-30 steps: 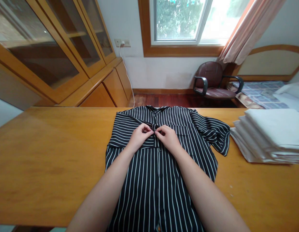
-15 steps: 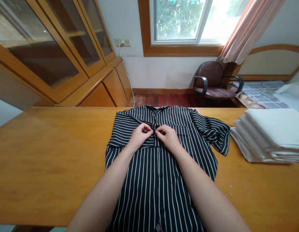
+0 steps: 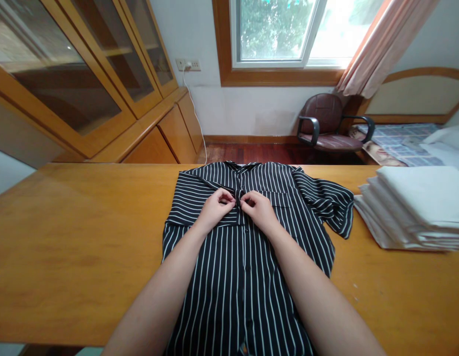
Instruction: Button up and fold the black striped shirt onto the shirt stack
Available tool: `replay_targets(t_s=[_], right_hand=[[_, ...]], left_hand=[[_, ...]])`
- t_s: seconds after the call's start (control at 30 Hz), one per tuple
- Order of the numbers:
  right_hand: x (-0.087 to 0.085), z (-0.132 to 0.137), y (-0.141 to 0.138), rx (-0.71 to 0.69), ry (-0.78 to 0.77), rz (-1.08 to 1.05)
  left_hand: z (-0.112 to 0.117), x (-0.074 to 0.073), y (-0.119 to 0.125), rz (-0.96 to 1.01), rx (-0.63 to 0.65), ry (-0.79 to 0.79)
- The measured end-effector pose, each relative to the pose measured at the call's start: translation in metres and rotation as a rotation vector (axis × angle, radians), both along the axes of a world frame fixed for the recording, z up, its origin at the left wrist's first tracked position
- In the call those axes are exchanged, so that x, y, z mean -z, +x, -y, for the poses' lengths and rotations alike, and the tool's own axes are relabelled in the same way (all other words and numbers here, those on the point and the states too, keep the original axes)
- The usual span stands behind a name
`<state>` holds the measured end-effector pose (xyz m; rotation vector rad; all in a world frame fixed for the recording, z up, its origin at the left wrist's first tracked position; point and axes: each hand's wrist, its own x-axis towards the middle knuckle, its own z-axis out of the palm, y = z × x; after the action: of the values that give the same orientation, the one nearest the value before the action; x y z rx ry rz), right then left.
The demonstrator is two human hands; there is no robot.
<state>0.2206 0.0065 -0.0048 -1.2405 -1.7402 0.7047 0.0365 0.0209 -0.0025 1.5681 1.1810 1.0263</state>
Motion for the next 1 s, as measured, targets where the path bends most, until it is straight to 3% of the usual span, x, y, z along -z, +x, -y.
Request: replay_targets(t_s=[0.27, 1.0], right_hand=[[-0.001, 0.0, 0.0, -0.006, 0.002, -0.018], [0.0, -0.002, 0.001, -0.01, -0.006, -0.009]], left_hand=[[0.003, -0.007, 0.0, -0.198, 0.004, 0.154], [0.005, -0.012, 0.001, -0.211, -0.001, 0.163]])
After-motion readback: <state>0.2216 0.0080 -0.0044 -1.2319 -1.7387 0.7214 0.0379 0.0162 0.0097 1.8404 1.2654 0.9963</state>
